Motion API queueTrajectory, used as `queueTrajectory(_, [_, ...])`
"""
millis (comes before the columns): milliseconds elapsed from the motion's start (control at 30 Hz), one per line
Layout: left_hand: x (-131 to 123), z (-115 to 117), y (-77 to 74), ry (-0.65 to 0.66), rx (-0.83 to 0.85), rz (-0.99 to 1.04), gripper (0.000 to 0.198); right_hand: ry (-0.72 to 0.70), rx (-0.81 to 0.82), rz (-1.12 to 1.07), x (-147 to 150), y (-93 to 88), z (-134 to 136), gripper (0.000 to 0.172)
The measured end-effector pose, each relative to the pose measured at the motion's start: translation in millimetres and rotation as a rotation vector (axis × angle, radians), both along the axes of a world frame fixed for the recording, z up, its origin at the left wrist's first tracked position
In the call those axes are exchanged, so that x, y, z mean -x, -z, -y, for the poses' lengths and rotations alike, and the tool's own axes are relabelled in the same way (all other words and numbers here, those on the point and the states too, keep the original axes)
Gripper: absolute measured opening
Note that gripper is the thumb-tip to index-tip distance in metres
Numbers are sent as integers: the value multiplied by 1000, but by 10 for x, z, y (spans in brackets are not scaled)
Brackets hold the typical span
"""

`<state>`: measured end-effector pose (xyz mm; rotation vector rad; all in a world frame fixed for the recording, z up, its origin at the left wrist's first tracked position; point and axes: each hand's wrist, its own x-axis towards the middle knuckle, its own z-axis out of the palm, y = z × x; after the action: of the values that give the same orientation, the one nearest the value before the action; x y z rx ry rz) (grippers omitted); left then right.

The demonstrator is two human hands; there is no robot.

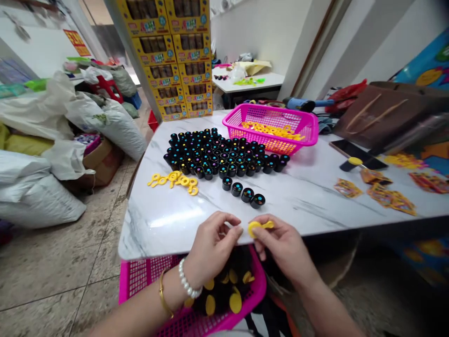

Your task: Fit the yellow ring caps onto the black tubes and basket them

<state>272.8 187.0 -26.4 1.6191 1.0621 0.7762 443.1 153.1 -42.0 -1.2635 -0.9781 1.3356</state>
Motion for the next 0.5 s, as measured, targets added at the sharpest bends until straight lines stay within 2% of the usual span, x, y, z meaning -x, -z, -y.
queueTrajectory(100, [-96, -152, 46, -12, -160, -132, 17, 95, 12, 142, -368, -35, -123, 47])
queueTrajectory(200, [-214, -297, 108, 5, -248, -231, 26, 23, 96, 257, -579, -58, -283, 51])
queueTrajectory(267, [-283, -361, 141, 0, -280, -270, 35, -86, 122, 327, -569, -57, -339, 45])
queueTrajectory(333, [-313, -386, 158, -1, -306, -283, 38, -168, 82, 396, -469, -41, -327, 36])
queueTrajectory(433, [-242, -350, 154, 43, -345, -284, 29, -161, -18, 493, -272, -26, -208, 29])
queueTrajectory(500, [-113, -296, 142, 57, -376, -296, 24, -146, -38, 461, -171, -45, -117, 26])
